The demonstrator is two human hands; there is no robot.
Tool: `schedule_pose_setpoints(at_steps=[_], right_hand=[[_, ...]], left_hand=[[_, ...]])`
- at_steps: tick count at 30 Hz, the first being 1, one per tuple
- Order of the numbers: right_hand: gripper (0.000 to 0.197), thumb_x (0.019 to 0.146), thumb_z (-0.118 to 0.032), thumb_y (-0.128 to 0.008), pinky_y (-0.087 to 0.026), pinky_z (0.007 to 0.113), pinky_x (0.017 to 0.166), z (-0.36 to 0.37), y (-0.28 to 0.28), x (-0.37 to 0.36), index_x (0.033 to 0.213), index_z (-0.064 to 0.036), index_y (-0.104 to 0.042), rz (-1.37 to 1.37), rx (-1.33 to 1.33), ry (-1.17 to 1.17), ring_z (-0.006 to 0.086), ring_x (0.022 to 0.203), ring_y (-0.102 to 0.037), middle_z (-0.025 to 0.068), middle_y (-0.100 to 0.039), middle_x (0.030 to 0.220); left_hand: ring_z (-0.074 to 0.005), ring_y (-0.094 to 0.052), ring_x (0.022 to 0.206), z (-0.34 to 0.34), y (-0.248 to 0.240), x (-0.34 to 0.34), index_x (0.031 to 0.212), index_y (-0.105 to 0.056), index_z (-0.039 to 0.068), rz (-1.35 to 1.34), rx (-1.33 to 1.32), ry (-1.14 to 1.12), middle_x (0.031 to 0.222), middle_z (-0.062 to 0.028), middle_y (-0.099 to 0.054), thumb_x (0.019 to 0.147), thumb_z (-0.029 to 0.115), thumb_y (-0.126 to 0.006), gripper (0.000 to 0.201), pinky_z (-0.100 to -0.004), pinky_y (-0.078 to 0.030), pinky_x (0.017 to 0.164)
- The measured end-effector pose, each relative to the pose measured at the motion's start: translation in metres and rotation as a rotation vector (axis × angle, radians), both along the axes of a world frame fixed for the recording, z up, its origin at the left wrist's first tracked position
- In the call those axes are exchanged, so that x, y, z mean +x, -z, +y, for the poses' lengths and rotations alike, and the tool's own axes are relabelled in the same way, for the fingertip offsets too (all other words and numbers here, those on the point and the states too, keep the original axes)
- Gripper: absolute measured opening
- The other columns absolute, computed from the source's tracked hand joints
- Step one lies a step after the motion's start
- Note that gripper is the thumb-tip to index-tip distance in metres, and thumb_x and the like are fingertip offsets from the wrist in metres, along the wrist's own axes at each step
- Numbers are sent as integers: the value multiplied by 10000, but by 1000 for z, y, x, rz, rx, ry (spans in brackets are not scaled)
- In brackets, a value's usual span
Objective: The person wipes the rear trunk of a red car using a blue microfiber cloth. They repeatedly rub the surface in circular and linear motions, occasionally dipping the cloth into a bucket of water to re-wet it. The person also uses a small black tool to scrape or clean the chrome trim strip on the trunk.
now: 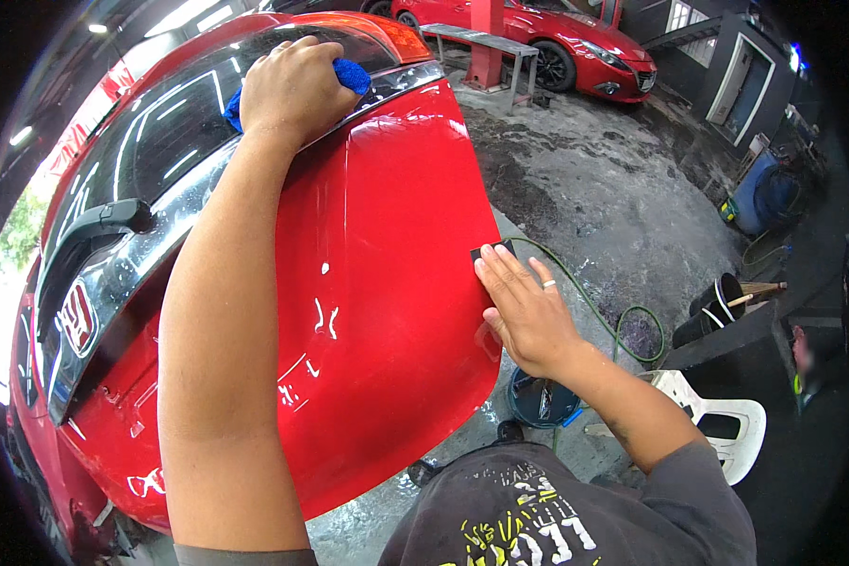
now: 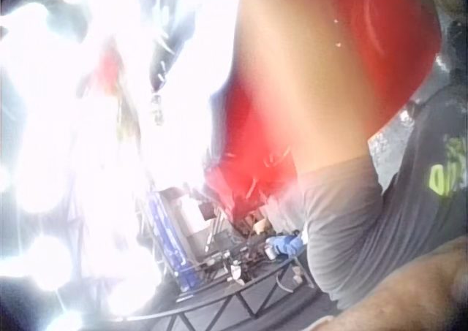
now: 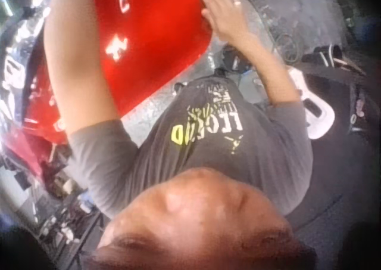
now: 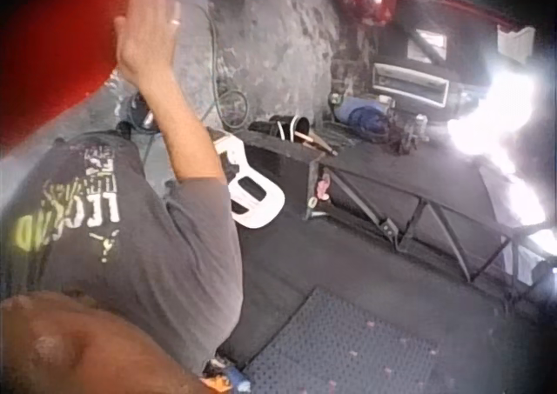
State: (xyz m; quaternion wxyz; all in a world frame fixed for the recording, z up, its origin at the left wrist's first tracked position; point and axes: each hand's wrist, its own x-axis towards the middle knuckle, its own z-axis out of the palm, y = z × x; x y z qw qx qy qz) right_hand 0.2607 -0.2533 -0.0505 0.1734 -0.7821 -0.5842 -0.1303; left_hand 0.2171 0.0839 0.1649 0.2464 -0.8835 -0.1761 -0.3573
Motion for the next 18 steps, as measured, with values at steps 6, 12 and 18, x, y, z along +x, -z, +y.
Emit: schedule_pose_setpoints(at_steps=[6, 12, 18], right_hand=[[624, 1183, -331, -489, -293, 631, 1317, 79, -18, 73, 1720, -30, -384, 80, 200, 81, 380, 1686, -320, 203, -339, 1817], [627, 1190, -347, -475, -291, 617, 1326, 35, 0, 40, 1720, -26, -381, 61, 51, 4, 394, 1675, -334, 215, -354, 1806], [616, 1190, -348, -476, -292, 603, 1333, 98, -37, 100, 1710, -26, -398, 78, 206, 76, 388, 1671, -343, 218, -370, 1796]], left_hand=[[-349, -756, 1225, -1, -2, 4, 1287, -830, 198, 9, -34, 25, 1302, -93, -798, 883, 394, -770, 453, -509, -601, 1059], [-315, -743, 1259, -3, -4, -4, 1270, -842, 185, 39, -60, -40, 1273, -88, -805, 854, 350, -761, 455, -470, -588, 1100], [-344, -760, 1197, -3, -3, 7, 1205, -838, 175, 12, -21, 36, 1246, -103, -798, 895, 394, -764, 387, -491, -604, 1043]])
